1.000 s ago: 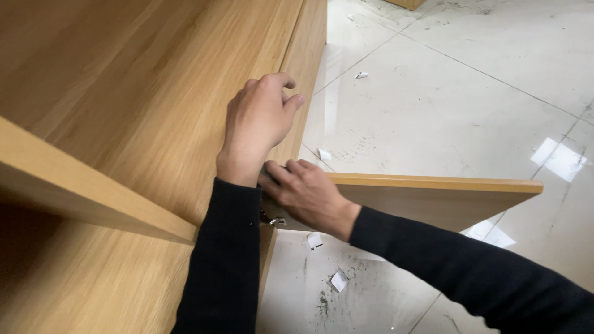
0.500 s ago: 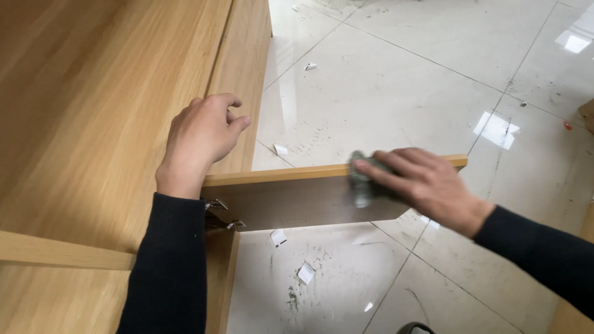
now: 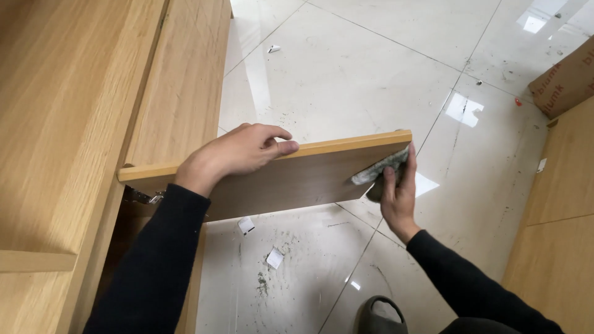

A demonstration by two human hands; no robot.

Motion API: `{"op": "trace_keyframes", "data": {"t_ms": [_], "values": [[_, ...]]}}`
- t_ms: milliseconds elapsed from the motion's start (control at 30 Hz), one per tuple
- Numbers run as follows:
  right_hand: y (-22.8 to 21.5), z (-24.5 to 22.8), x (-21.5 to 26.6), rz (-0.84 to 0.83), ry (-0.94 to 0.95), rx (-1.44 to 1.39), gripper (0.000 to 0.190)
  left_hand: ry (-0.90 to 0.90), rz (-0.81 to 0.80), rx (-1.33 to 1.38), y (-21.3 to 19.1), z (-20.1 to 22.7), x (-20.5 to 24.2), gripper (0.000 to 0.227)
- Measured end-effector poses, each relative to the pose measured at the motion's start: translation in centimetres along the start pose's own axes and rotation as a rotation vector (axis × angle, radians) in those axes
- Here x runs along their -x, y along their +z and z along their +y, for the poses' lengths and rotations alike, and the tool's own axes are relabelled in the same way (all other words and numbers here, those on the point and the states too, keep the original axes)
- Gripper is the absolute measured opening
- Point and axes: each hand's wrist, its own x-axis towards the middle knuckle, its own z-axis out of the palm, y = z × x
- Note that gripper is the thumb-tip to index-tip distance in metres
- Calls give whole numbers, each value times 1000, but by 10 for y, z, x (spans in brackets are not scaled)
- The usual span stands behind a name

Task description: Scraping residue and cleaning a wooden cabinet door and frame using a scraper and a cloth.

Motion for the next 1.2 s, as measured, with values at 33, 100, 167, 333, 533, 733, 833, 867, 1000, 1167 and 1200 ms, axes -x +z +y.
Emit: {"op": "trace_keyframes", "data": {"t_ms": [33,100,167,333,533,733,833,867,1000,1167,1200], "values": [[13,0,13,1,4,-5,76,-4,-3,-3,4,0,-2,74],[37,1,42,-86,394,-50,72,21,7,-70,13,2,-8,86],[55,23,73,-22,671,-229,69,7,-9,-108,16,-4,-14,91],[81,85,98,340,1157,-915,68,-51,-5,-158,18,-2,-10,98],[54,93,125,593,1459,-1337,59,-62,14,-176,15,1,-5,96],[55,-9,85,530,1531,-1452,46,-90,-12,-145,12,6,-3,96],[80,-14,68,420,1514,-1369,80,-114,-8,-138,11,12,3,94],[91,-5,63,372,1494,-1371,85,-119,2,-140,10,13,5,96],[111,-33,20,92,1521,-1221,112,-133,32,-164,8,15,3,98],[112,-9,51,72,1642,-1155,71,-126,30,-160,10,16,4,99],[117,29,71,152,1685,-1153,54,-129,33,-160,11,16,5,99]]}}
